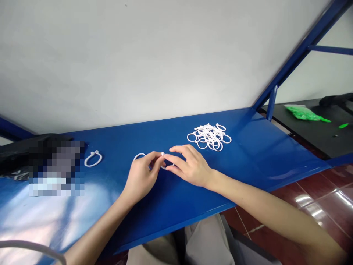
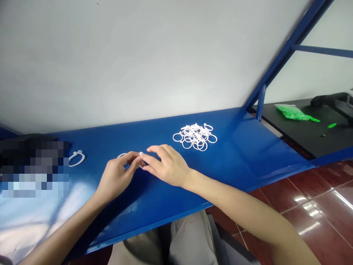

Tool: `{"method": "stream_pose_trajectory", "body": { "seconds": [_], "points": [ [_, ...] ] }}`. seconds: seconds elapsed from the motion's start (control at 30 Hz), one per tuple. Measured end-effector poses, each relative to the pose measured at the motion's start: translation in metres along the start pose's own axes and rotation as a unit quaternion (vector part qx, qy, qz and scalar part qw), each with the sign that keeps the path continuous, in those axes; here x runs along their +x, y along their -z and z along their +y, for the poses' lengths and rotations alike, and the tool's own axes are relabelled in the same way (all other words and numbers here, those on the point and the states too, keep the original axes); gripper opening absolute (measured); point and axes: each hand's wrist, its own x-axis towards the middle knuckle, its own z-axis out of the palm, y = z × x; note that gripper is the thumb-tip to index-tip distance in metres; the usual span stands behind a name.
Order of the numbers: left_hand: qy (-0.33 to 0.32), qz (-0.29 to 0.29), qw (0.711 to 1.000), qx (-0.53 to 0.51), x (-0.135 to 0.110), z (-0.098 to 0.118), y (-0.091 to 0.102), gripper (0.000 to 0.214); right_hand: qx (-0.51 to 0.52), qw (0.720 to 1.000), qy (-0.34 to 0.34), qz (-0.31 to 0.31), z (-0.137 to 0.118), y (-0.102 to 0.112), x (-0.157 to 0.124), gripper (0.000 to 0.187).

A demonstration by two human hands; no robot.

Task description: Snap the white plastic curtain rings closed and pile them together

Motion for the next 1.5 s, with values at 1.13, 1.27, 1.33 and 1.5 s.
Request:
{"method": "stream_pose_trajectory", "body": {
  "seconds": [1.13,1.27,1.33,1.5],
  "points": [
    [0.017,-0.002,0.952,0.304,0.010,-0.042,0.030,0.022,-0.150,0.960,-0.221,-0.079,0.077,0.013,-0.019,0.020],
    [0.056,0.007,0.965,0.256,0.009,-0.032,0.023,0.021,-0.094,0.978,-0.181,-0.041,0.058,0.013,-0.010,0.023],
    [0.062,0.019,0.969,0.239,0.008,-0.025,0.017,0.022,-0.017,0.986,-0.155,-0.059,0.042,0.009,-0.006,0.023],
    [0.047,0.045,0.968,0.242,0.003,-0.006,0.000,0.023,0.188,0.951,-0.201,-0.140,0.005,-0.003,-0.002,0.026]
  ]
}}
